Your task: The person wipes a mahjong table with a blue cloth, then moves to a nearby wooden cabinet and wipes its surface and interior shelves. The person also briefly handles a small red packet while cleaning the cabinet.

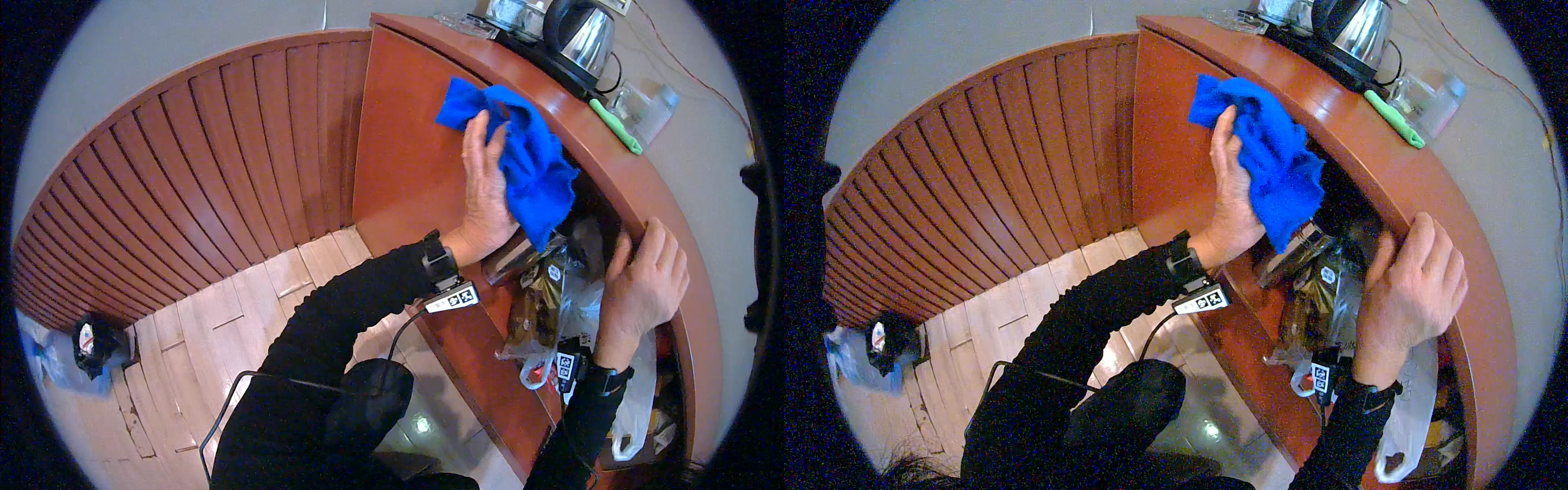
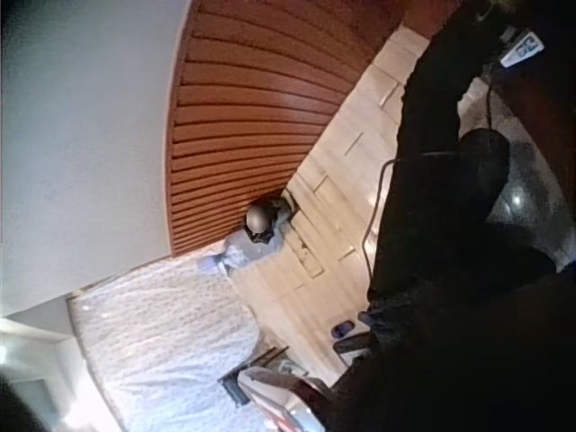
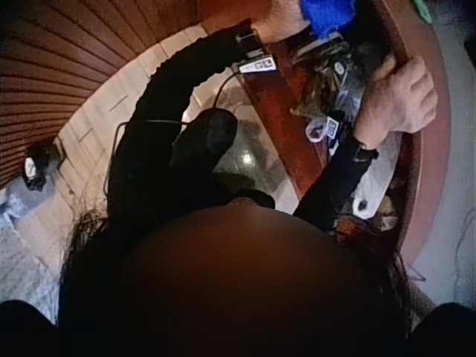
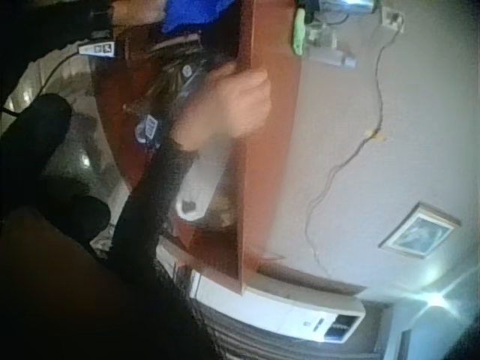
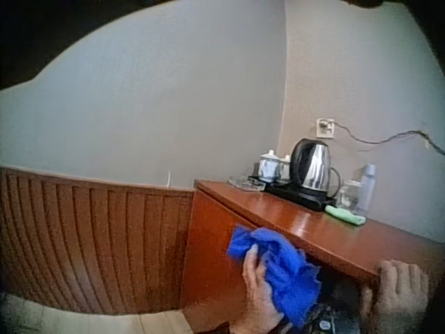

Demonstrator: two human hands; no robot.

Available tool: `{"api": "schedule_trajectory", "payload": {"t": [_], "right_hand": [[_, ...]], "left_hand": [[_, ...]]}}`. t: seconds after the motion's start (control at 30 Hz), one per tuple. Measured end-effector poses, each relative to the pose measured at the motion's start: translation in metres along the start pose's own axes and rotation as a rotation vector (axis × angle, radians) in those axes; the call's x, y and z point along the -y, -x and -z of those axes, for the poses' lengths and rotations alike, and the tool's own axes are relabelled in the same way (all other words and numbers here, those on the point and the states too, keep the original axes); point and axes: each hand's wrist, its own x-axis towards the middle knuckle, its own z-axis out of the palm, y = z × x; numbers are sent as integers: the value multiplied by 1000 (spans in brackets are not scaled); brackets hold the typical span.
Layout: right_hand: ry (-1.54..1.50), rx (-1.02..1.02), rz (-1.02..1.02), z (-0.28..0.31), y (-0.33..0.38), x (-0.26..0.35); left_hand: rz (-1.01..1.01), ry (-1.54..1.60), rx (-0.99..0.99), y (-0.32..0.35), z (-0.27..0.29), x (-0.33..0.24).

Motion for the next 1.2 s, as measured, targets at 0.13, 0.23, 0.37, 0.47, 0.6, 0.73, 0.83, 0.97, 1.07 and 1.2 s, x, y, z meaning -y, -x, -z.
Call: {"api": "schedule_trajectory", "payload": {"t": [0.13, 0.23, 0.37, 0.47, 0.6, 0.73, 0.83, 0.97, 1.07, 1.2], "right_hand": [[23, 13, -55, 2, 1, 5], [-12, -4, -60, 2, -4, 13], [-78, -9, -16, -2, -19, 32], [-91, -12, 2, -7, -31, 50], [-115, -17, 60, -17, -50, 77], [-232, -14, 152, -22, -61, 101], [-281, -36, 245, -24, -64, 119], [-249, 91, 268, -29, -64, 134], [-266, -6, 253, -39, -65, 142], [-181, -17, 237, -52, -65, 147]], "left_hand": [[347, 440, -138, 14, -11, 22], [450, 497, -164, 37, 19, 47], [384, 1041, 245, 34, 62, 73], [181, 114, 194, 12, 55, 60], [35, -177, 252, -18, 33, 34], [100, -217, 293, -11, 38, 36], [186, -187, 340, 16, 53, 48], [319, -119, 351, 45, 74, 51], [225, -161, 310, 32, 73, 49], [74, -124, 205, -25, 48, 64]]}}
